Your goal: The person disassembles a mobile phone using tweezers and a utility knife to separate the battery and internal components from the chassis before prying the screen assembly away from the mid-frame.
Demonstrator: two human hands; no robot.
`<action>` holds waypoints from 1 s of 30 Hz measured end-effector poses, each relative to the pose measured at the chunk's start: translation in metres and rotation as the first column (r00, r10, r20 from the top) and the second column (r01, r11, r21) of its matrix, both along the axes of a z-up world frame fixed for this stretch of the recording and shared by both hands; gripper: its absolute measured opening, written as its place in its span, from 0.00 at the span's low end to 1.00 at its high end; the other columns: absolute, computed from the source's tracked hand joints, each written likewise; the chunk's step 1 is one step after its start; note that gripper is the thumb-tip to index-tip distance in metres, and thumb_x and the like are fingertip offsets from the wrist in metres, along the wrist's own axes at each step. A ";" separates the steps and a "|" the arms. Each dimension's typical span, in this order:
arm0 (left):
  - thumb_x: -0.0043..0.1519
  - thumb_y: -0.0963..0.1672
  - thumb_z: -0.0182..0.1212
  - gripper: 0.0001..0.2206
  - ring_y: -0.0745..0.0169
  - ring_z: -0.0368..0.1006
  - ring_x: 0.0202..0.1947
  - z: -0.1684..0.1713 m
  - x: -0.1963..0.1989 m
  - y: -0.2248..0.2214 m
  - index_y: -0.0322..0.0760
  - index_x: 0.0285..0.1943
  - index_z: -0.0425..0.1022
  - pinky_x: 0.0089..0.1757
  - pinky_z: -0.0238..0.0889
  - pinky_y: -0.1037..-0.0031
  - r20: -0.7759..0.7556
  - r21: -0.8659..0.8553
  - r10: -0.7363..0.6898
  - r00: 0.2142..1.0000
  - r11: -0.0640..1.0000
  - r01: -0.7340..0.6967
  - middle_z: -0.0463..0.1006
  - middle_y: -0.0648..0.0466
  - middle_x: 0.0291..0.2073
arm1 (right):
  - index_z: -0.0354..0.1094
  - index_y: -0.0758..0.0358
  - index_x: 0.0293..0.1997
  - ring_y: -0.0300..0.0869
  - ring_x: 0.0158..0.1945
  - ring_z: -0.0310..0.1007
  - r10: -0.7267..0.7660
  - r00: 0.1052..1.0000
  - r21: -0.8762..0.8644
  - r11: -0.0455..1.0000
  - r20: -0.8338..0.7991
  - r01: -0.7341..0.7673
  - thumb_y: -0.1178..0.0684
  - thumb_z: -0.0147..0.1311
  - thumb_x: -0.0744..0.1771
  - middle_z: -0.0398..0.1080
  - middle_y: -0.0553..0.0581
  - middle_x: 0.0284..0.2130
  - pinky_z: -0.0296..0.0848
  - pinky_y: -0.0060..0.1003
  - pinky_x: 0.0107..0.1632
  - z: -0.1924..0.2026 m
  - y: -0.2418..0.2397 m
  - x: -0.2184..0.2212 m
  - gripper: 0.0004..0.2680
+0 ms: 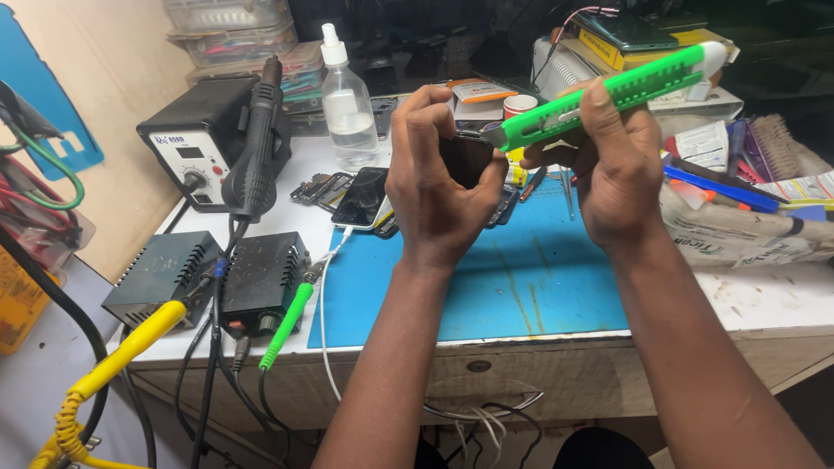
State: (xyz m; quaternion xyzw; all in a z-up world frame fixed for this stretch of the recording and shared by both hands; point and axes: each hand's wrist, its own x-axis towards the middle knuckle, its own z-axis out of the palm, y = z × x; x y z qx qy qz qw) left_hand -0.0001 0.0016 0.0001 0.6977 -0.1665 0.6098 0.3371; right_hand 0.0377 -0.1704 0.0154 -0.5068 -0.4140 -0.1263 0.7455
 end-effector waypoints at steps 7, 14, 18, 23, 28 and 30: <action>0.54 0.40 0.72 0.25 0.55 0.78 0.50 0.002 -0.002 0.001 0.42 0.56 0.62 0.44 0.78 0.67 -0.008 -0.011 -0.061 0.998 0.998 0.061 0.66 0.45 0.65 | 0.65 0.66 0.50 0.42 0.42 0.78 0.009 0.999 -0.003 1.000 -0.032 -0.009 0.42 0.44 0.76 0.75 0.61 0.40 0.79 0.38 0.43 0.000 0.003 0.005 0.14; 0.56 0.39 0.70 0.21 0.57 0.80 0.48 0.003 -0.005 0.002 0.44 0.56 0.67 0.45 0.78 0.68 -0.047 0.008 -0.108 0.993 0.994 0.108 0.62 0.45 0.68 | 0.67 0.65 0.50 0.41 0.42 0.78 0.020 0.996 -0.002 1.000 -0.086 -0.020 0.41 0.45 0.75 0.76 0.59 0.40 0.78 0.38 0.43 0.000 0.005 0.008 0.14; 0.55 0.39 0.70 0.19 0.56 0.80 0.48 0.003 -0.004 0.003 0.44 0.54 0.69 0.43 0.80 0.71 -0.092 -0.018 -0.134 0.987 0.991 0.133 0.60 0.45 0.68 | 0.67 0.64 0.49 0.41 0.41 0.78 0.002 0.993 -0.005 1.000 -0.116 -0.003 0.41 0.45 0.74 0.76 0.58 0.40 0.78 0.37 0.42 0.000 0.007 0.009 0.14; 0.56 0.39 0.69 0.19 0.53 0.78 0.55 0.002 -0.002 0.001 0.44 0.55 0.69 0.47 0.80 0.70 -0.055 0.002 -0.103 0.993 0.995 0.103 0.60 0.45 0.67 | 0.69 0.65 0.50 0.39 0.40 0.78 0.016 0.991 -0.022 1.000 -0.134 -0.019 0.40 0.45 0.74 0.77 0.58 0.39 0.78 0.36 0.42 0.000 0.007 0.009 0.15; 0.55 0.39 0.67 0.18 0.52 0.75 0.56 0.004 -0.002 0.001 0.43 0.53 0.69 0.48 0.76 0.64 -0.055 -0.005 -0.052 0.997 0.999 0.052 0.64 0.47 0.63 | 0.68 0.65 0.51 0.39 0.41 0.78 0.020 0.988 -0.020 1.000 -0.151 -0.024 0.40 0.44 0.74 0.76 0.58 0.40 0.78 0.37 0.43 0.001 0.010 0.009 0.16; 0.55 0.40 0.67 0.17 0.51 0.74 0.55 0.005 -0.003 0.001 0.42 0.52 0.68 0.48 0.75 0.63 -0.056 -0.010 -0.056 0.997 0.998 0.055 0.65 0.47 0.62 | 0.69 0.66 0.51 0.40 0.42 0.79 0.010 0.991 -0.024 1.000 -0.135 -0.014 0.40 0.43 0.73 0.77 0.58 0.41 0.79 0.38 0.45 0.000 0.010 0.009 0.16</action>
